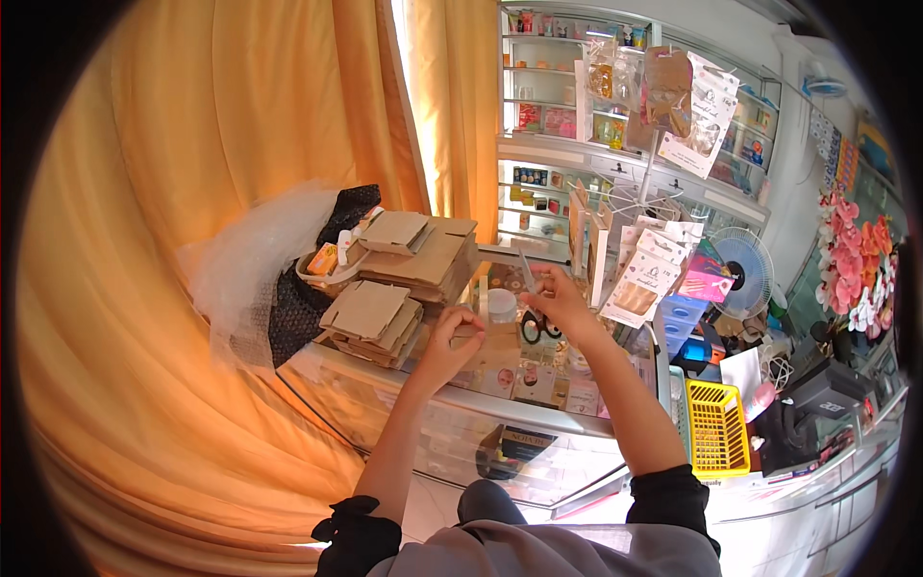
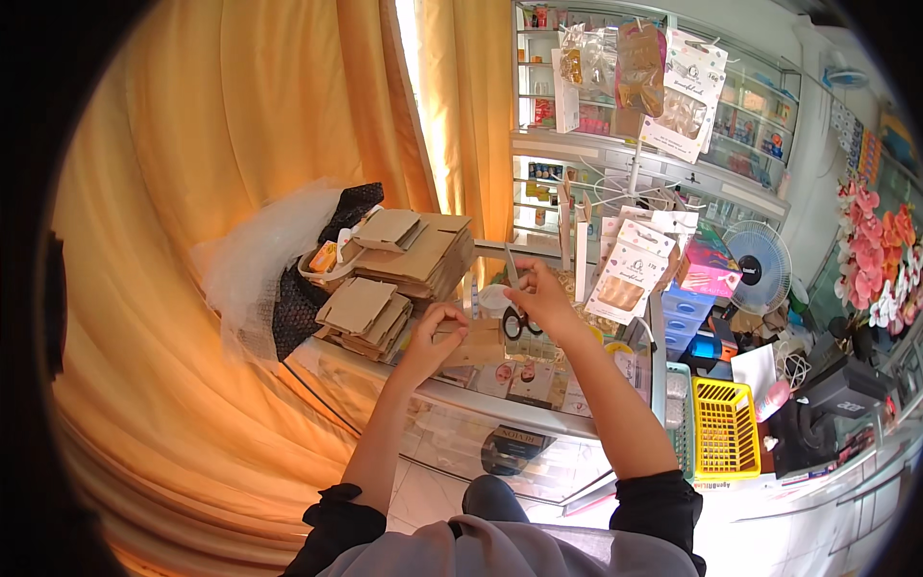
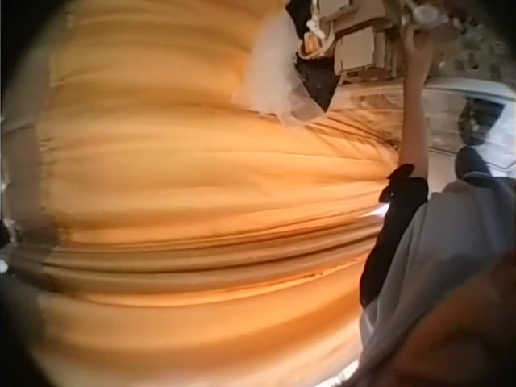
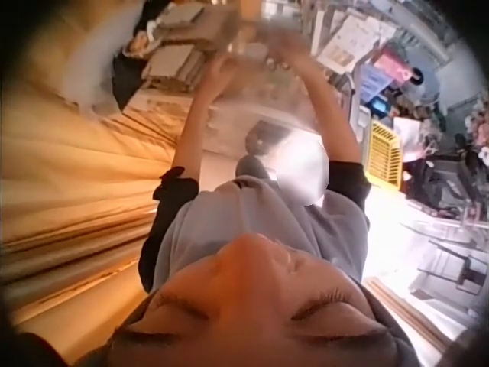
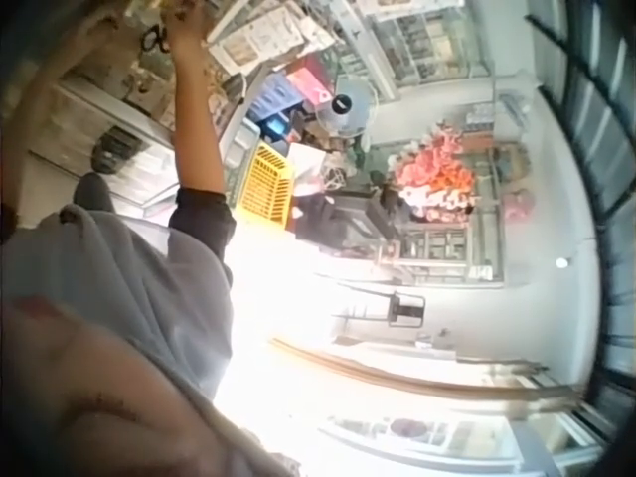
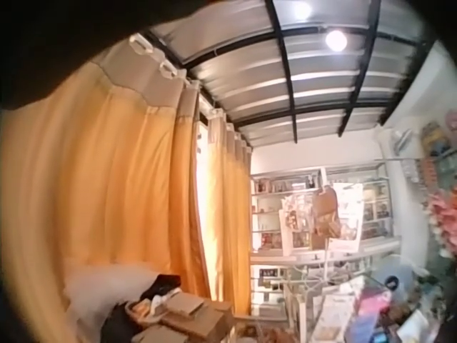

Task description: Assembling and securing small cardboard boxes with tape.

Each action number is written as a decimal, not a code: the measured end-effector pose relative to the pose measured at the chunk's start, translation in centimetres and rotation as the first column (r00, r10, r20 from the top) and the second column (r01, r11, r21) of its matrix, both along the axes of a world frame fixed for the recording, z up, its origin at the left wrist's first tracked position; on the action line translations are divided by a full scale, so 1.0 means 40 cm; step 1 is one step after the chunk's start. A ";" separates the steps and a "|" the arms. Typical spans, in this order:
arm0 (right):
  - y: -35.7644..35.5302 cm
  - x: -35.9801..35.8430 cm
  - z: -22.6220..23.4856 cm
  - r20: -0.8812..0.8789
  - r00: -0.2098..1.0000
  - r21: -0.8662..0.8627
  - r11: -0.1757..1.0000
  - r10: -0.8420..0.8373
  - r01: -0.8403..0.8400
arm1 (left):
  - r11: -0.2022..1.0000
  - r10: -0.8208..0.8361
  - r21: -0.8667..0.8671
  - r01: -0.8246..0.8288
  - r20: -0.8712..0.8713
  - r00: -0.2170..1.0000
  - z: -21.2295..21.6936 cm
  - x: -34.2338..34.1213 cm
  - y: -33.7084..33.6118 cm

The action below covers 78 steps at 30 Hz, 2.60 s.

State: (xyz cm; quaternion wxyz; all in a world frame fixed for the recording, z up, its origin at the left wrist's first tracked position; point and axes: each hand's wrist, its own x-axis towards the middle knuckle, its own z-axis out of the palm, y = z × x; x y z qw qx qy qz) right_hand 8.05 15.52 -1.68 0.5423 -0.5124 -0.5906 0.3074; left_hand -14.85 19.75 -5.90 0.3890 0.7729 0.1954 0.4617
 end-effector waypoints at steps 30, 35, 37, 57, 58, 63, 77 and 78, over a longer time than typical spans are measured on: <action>-0.035 -0.015 0.051 -0.280 0.958 -0.346 0.926 0.054 -0.153 | 1.000 -0.005 -0.019 0.004 -0.009 1.000 -0.001 -0.008 -0.012; -0.022 0.036 0.035 -0.199 0.946 -0.331 0.891 0.255 -0.310 | 1.000 -0.011 0.010 0.011 -0.009 1.000 0.001 0.000 -0.015; -0.019 0.034 0.031 -0.204 0.957 -0.360 0.894 0.205 -0.268 | 1.000 -0.012 -0.018 0.012 -0.014 1.000 0.003 -0.001 -0.017; -0.030 0.013 0.054 -0.036 0.930 -0.236 0.901 0.366 -0.364 | 0.996 -0.031 -0.083 0.033 0.020 0.999 -0.005 -0.005 -0.012; -0.036 0.010 0.055 0.050 0.929 -0.221 0.911 0.366 -0.347 | 0.997 -0.038 -0.069 0.039 0.026 0.999 -0.008 -0.005 -0.014; -0.043 0.033 0.057 0.000 0.878 -0.238 0.853 0.478 -0.464 | 0.997 -0.053 -0.060 0.054 0.028 0.998 -0.011 -0.001 -0.011; -0.087 0.117 0.106 -0.003 0.777 -0.474 0.684 0.629 -0.555 | 0.996 -0.066 -0.063 0.069 0.047 0.997 -0.008 -0.005 -0.009; -0.086 0.120 0.102 -0.004 0.778 -0.473 0.684 0.629 -0.555 | 0.994 -0.074 -0.075 0.078 0.052 0.996 -0.009 -0.007 -0.010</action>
